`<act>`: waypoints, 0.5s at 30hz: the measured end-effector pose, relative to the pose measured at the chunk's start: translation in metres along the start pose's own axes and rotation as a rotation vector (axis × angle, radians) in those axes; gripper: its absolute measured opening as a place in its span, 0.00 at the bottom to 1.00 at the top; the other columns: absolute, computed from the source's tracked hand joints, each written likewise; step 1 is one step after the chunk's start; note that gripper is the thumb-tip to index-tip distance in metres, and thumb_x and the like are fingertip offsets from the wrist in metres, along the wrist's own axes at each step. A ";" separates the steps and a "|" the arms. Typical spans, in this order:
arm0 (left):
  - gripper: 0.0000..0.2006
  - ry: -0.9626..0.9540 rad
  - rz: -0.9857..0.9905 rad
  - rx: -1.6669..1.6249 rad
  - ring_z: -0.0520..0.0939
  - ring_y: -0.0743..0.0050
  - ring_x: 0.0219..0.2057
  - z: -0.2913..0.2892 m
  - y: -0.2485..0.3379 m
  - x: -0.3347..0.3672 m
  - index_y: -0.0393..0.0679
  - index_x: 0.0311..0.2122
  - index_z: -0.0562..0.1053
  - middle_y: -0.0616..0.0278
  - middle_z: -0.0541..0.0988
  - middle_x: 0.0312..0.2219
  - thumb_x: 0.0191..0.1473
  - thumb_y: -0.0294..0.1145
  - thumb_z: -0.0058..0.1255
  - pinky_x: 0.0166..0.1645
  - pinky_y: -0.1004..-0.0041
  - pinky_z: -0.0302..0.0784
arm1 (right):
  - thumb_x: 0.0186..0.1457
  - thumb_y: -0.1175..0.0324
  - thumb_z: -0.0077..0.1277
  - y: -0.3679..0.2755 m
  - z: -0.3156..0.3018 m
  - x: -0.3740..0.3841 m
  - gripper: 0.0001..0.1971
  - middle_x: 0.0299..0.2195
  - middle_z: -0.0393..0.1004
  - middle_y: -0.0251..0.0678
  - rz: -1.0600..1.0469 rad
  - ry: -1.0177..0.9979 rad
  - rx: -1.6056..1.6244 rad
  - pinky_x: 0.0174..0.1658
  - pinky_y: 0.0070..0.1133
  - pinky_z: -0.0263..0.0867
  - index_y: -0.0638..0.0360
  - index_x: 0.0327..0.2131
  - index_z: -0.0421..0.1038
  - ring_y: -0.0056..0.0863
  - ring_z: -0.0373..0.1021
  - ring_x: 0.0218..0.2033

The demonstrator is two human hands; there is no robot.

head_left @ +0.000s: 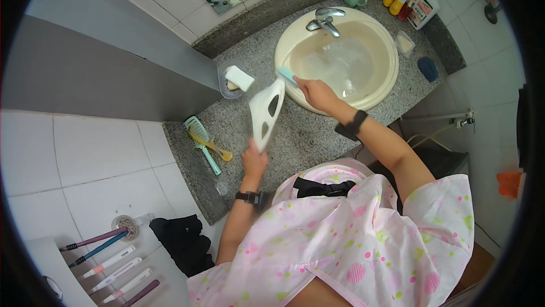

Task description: Clean a white shoe and a brush in the bathroom sink.

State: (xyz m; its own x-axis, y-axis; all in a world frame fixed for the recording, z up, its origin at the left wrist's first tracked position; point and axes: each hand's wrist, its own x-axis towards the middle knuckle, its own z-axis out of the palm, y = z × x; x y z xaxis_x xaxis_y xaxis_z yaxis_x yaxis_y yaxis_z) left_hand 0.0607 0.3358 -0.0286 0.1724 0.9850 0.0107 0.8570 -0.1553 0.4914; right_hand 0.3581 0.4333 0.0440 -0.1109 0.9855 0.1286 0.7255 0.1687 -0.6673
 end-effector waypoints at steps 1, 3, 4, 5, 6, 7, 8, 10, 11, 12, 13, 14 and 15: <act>0.19 -0.002 0.001 0.001 0.77 0.33 0.26 -0.001 0.001 0.001 0.32 0.42 0.64 0.37 0.76 0.22 0.47 0.30 0.55 0.28 0.51 0.72 | 0.60 0.66 0.38 0.002 0.003 -0.001 0.17 0.25 0.73 0.54 0.002 0.001 0.001 0.32 0.41 0.65 0.55 0.50 0.69 0.52 0.71 0.27; 0.20 0.038 0.006 -0.012 0.77 0.33 0.26 -0.004 0.002 0.004 0.32 0.42 0.64 0.37 0.75 0.23 0.47 0.31 0.55 0.28 0.51 0.72 | 0.61 0.65 0.37 0.002 0.010 -0.004 0.16 0.26 0.73 0.54 -0.005 0.051 0.025 0.32 0.41 0.65 0.57 0.49 0.69 0.53 0.70 0.27; 0.20 0.040 0.003 -0.010 0.77 0.33 0.26 -0.004 0.000 0.004 0.32 0.42 0.64 0.37 0.75 0.23 0.47 0.31 0.55 0.28 0.51 0.72 | 0.60 0.67 0.39 -0.014 0.002 -0.013 0.16 0.27 0.73 0.54 0.046 0.002 0.024 0.33 0.40 0.65 0.56 0.49 0.69 0.53 0.70 0.28; 0.19 0.049 0.000 -0.013 0.77 0.33 0.26 -0.004 -0.001 0.003 0.34 0.42 0.64 0.38 0.76 0.22 0.45 0.29 0.54 0.30 0.49 0.72 | 0.60 0.67 0.39 -0.020 0.003 -0.025 0.16 0.27 0.73 0.54 0.043 -0.001 0.027 0.33 0.40 0.65 0.56 0.49 0.69 0.53 0.70 0.28; 0.19 0.057 0.000 -0.019 0.77 0.33 0.26 -0.004 0.001 0.002 0.37 0.41 0.63 0.39 0.76 0.22 0.43 0.28 0.53 0.31 0.47 0.72 | 0.59 0.68 0.40 -0.022 0.001 -0.039 0.16 0.27 0.73 0.54 -0.004 -0.009 0.045 0.33 0.40 0.65 0.55 0.50 0.69 0.52 0.71 0.29; 0.19 0.054 0.001 -0.020 0.77 0.33 0.26 -0.004 0.004 0.002 0.37 0.41 0.63 0.39 0.76 0.22 0.43 0.28 0.53 0.31 0.47 0.72 | 0.58 0.70 0.42 -0.022 -0.001 -0.048 0.17 0.28 0.74 0.54 -0.046 -0.017 0.065 0.33 0.40 0.65 0.55 0.50 0.69 0.51 0.71 0.29; 0.19 0.038 -0.029 -0.013 0.77 0.33 0.26 -0.006 0.006 0.001 0.37 0.41 0.63 0.38 0.76 0.22 0.43 0.28 0.53 0.32 0.47 0.72 | 0.56 0.72 0.43 -0.022 -0.003 -0.049 0.18 0.29 0.74 0.53 -0.100 0.015 0.053 0.34 0.39 0.66 0.55 0.51 0.69 0.51 0.72 0.30; 0.19 0.019 -0.054 -0.005 0.77 0.33 0.27 -0.007 0.008 0.001 0.37 0.41 0.63 0.38 0.76 0.22 0.43 0.28 0.53 0.32 0.47 0.72 | 0.57 0.71 0.43 -0.020 -0.011 -0.034 0.18 0.29 0.74 0.54 -0.035 -0.033 0.074 0.34 0.38 0.66 0.54 0.52 0.68 0.51 0.71 0.30; 0.19 0.019 -0.059 -0.031 0.77 0.33 0.27 -0.006 0.007 0.002 0.37 0.41 0.63 0.37 0.76 0.22 0.44 0.29 0.53 0.32 0.47 0.72 | 0.58 0.71 0.43 -0.018 -0.013 -0.024 0.19 0.30 0.73 0.55 0.025 -0.083 0.095 0.35 0.37 0.66 0.52 0.53 0.68 0.52 0.70 0.29; 0.19 0.021 -0.062 -0.056 0.77 0.33 0.27 -0.006 0.005 0.004 0.37 0.41 0.63 0.37 0.76 0.22 0.44 0.29 0.54 0.32 0.47 0.72 | 0.58 0.71 0.43 -0.016 -0.011 -0.012 0.19 0.30 0.73 0.55 0.028 -0.078 0.096 0.35 0.37 0.66 0.52 0.53 0.68 0.52 0.70 0.29; 0.19 0.019 -0.056 -0.055 0.77 0.33 0.27 -0.006 0.005 0.005 0.37 0.41 0.63 0.37 0.76 0.22 0.44 0.29 0.54 0.32 0.47 0.72 | 0.56 0.72 0.42 -0.011 -0.006 0.000 0.20 0.28 0.74 0.53 0.018 -0.064 0.029 0.33 0.38 0.66 0.54 0.53 0.66 0.52 0.71 0.29; 0.19 0.023 -0.045 -0.060 0.77 0.34 0.27 -0.006 0.005 0.006 0.37 0.41 0.63 0.37 0.76 0.23 0.44 0.29 0.54 0.32 0.48 0.72 | 0.55 0.73 0.41 -0.007 -0.003 0.005 0.21 0.26 0.74 0.51 0.008 -0.050 -0.039 0.32 0.40 0.66 0.56 0.54 0.65 0.51 0.72 0.28; 0.19 0.029 -0.038 -0.066 0.78 0.34 0.27 -0.006 0.004 0.006 0.37 0.41 0.63 0.37 0.76 0.23 0.44 0.29 0.54 0.32 0.48 0.72 | 0.55 0.73 0.41 -0.009 -0.002 0.004 0.21 0.26 0.74 0.51 0.010 -0.047 -0.038 0.32 0.40 0.66 0.56 0.54 0.65 0.51 0.72 0.28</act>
State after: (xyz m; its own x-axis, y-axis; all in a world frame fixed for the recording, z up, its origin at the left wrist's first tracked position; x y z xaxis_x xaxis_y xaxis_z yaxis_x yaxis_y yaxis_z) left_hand 0.0625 0.3418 -0.0213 0.1258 0.9919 0.0157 0.8288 -0.1138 0.5479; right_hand 0.3525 0.4357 0.0517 -0.1346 0.9871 0.0865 0.7521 0.1586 -0.6396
